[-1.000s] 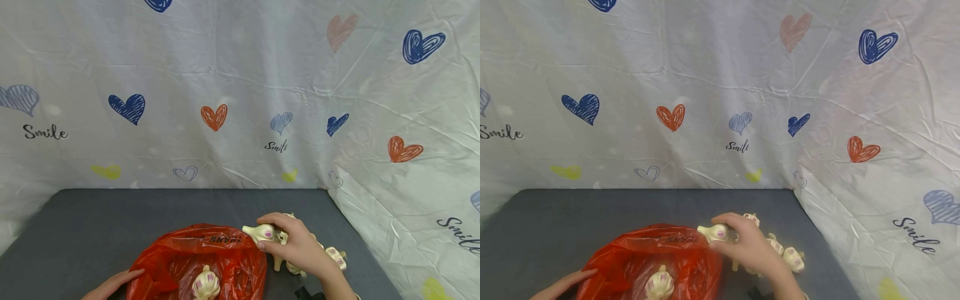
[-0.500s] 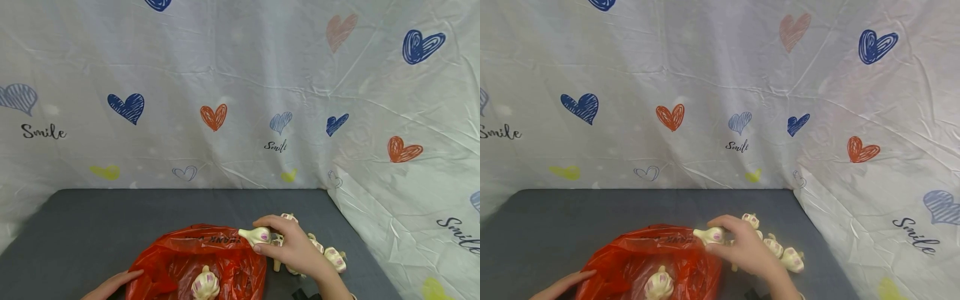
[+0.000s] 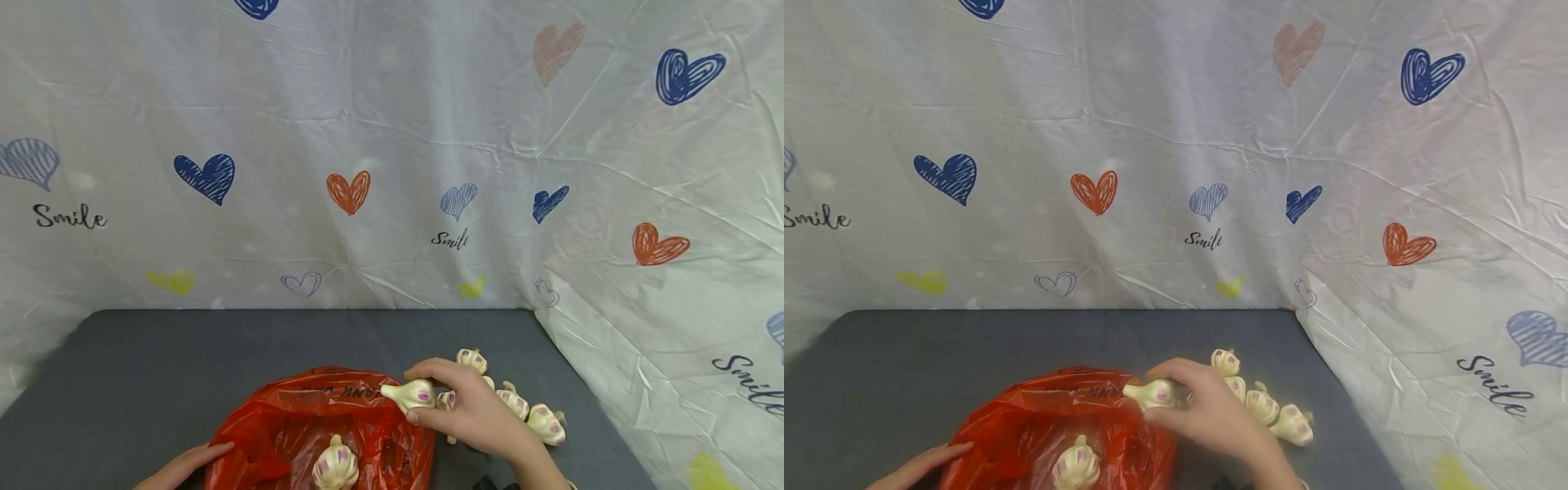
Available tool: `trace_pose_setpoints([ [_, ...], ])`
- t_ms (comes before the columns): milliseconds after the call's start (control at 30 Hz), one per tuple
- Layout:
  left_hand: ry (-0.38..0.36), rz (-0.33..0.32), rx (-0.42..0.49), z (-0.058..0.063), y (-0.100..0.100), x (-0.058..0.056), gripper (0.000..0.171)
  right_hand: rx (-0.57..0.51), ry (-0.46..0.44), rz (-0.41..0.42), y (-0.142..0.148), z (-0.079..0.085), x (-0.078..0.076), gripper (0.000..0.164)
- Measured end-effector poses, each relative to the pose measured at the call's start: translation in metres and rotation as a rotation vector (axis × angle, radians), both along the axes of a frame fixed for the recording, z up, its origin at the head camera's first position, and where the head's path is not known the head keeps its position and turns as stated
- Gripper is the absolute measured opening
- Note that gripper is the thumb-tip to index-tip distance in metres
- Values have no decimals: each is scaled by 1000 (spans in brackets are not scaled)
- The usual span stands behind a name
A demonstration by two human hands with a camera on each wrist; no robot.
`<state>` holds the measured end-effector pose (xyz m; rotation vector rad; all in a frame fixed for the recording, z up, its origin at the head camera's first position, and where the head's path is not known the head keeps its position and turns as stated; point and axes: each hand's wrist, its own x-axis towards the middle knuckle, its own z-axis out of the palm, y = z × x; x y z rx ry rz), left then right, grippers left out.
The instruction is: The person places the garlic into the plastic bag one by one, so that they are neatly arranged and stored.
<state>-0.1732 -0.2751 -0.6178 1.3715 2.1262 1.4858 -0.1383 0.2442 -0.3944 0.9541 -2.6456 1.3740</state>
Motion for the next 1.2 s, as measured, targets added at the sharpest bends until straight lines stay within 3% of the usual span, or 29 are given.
trace_pose_setpoints([
  [167,14,-4,12,-3,0,-2,92,17,28,14,-3,-1,0,35],
  [467,-10,-34,29,-8,-1,-5,92,53,-54,16,-7,-7,-2,36],
  [800,-7,-41,38,-3,1,-4,92,60,-25,41,-10,-15,-5,36],
  [1200,24,-53,52,-3,2,-4,89,69,-59,75,-17,-19,-6,38],
])
